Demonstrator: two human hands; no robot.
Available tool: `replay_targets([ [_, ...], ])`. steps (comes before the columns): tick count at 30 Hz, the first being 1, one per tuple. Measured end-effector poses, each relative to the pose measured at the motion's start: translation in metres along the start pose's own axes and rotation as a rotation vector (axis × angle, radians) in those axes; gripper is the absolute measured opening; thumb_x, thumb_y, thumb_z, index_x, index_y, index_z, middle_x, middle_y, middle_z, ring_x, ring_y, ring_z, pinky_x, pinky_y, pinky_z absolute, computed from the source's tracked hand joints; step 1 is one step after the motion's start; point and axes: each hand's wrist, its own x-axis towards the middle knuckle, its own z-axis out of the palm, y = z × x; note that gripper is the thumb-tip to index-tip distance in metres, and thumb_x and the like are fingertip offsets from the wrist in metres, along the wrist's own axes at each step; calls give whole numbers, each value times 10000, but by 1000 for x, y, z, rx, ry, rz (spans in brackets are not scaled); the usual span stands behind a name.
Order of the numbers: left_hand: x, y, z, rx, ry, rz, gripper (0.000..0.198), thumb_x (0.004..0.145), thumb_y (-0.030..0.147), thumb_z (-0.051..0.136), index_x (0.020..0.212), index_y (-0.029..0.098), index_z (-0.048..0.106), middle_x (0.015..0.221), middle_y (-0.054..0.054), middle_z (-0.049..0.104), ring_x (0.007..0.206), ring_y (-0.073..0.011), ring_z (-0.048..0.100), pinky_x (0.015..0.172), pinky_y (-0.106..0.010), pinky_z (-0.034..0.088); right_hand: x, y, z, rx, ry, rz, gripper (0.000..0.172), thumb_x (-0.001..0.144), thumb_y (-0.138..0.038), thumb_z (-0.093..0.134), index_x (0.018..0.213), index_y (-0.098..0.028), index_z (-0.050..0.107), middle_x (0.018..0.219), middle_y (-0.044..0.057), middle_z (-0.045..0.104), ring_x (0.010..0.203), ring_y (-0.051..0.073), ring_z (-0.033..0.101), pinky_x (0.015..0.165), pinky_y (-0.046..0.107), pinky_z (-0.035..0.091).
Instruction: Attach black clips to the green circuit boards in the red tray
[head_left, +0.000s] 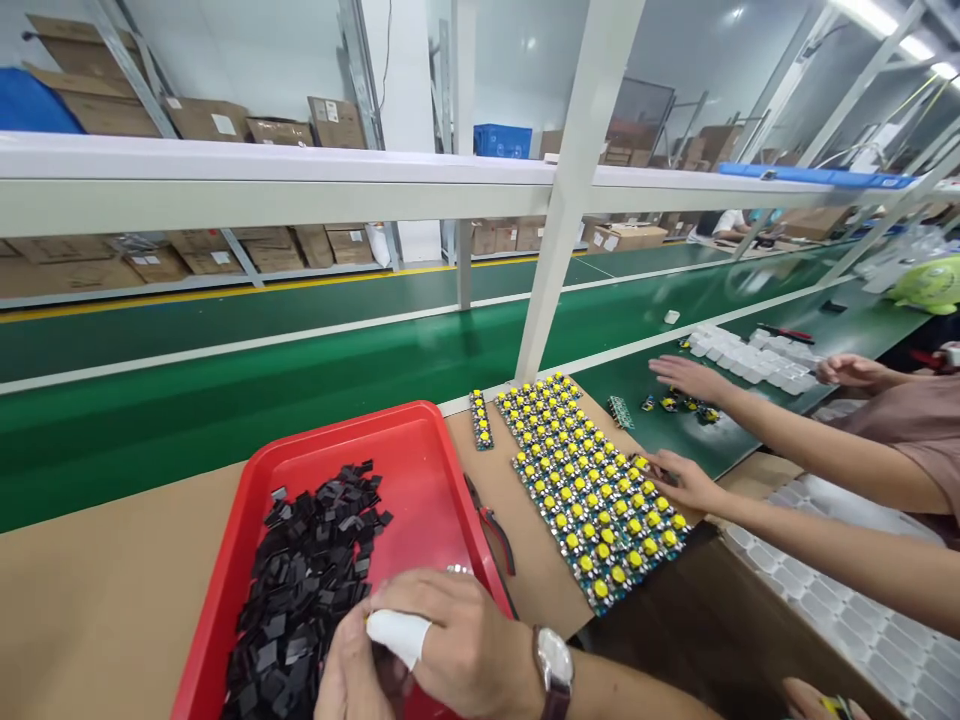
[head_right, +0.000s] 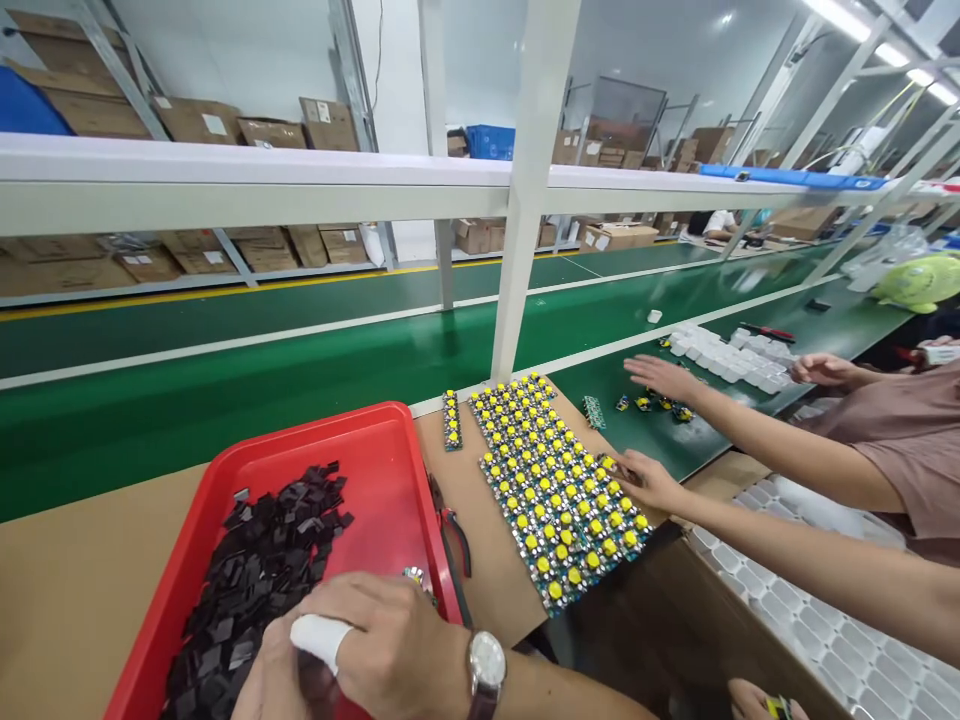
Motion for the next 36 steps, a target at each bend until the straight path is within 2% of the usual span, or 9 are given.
replay_targets([
  [5,17,13,2,-35,-108,-100,650,729,690,770,1107,164,708,892,-43,773,721,-224,724,637,-301,595,5,13,-18,87,-176,26,671,930,-281,654,1527,-149,378,1277,120,715,1235,231,662,1148,357,483],
  [8,27,25,1,147,-147,88,621,721,611,813,1151,183,681,782,-6,721,627,-181,663,592,-277,544,21,58,-54,-165,-242,123,563,978,-329,594,1496,-182,430,1374,130,656,1312,228,603,1106,384,508],
  [11,33,28,3,493,-189,414,480,851,567,697,1157,197,681,1001,-76,744,919,-256,716,852,-358,571,42,119,-88,-434,-279,302,342,1023,-183,480,1348,-177,588,1415,151,625,1345,256,554,1147,487,434],
  [13,33,24,4,714,-334,568,413,935,497,600,1207,197,684,1221,-126,713,1169,-303,665,1046,-433,503,48,153,-100,-500,-341,356,275,983,-152,554,1231,-123,668,1410,199,621,1361,321,522,1164,543,378],
  [16,26,15,1,933,-579,603,430,993,402,520,1366,221,630,1393,-124,661,1343,-306,579,1152,-477,433,41,175,-108,-572,-449,398,206,958,-171,625,1128,-113,724,1389,192,642,1345,329,533,1157,497,376],
  [19,17,4,-6,1003,-667,580,476,1009,366,495,1469,256,552,1493,-85,600,1413,-279,526,1189,-466,411,24,172,-115,-653,-509,440,178,969,-165,602,1054,-104,746,1303,196,688,1257,319,601,1127,464,385],
  [23,10,-7,-9,924,-606,585,450,1008,338,495,1444,264,579,1479,-77,611,1383,-266,556,1175,-450,442,18,166,-124,-731,-561,488,183,983,-167,578,1011,-132,755,1139,162,748,1132,288,668,1062,406,420],
  [29,6,-16,1,683,-247,685,341,980,405,621,1284,252,652,1343,-109,650,1177,-271,646,959,-468,579,41,173,-106,-873,-529,584,241,971,-249,663,1147,-85,684,1282,188,652,1123,282,657,977,427,514],
  [36,3,-27,-3,671,-314,791,248,1015,292,567,1224,314,700,1253,-96,695,1117,-268,682,892,-396,607,34,159,-103,-908,-532,666,203,1005,-304,644,1142,-157,673,1189,96,682,980,200,688,857,375,592],
])
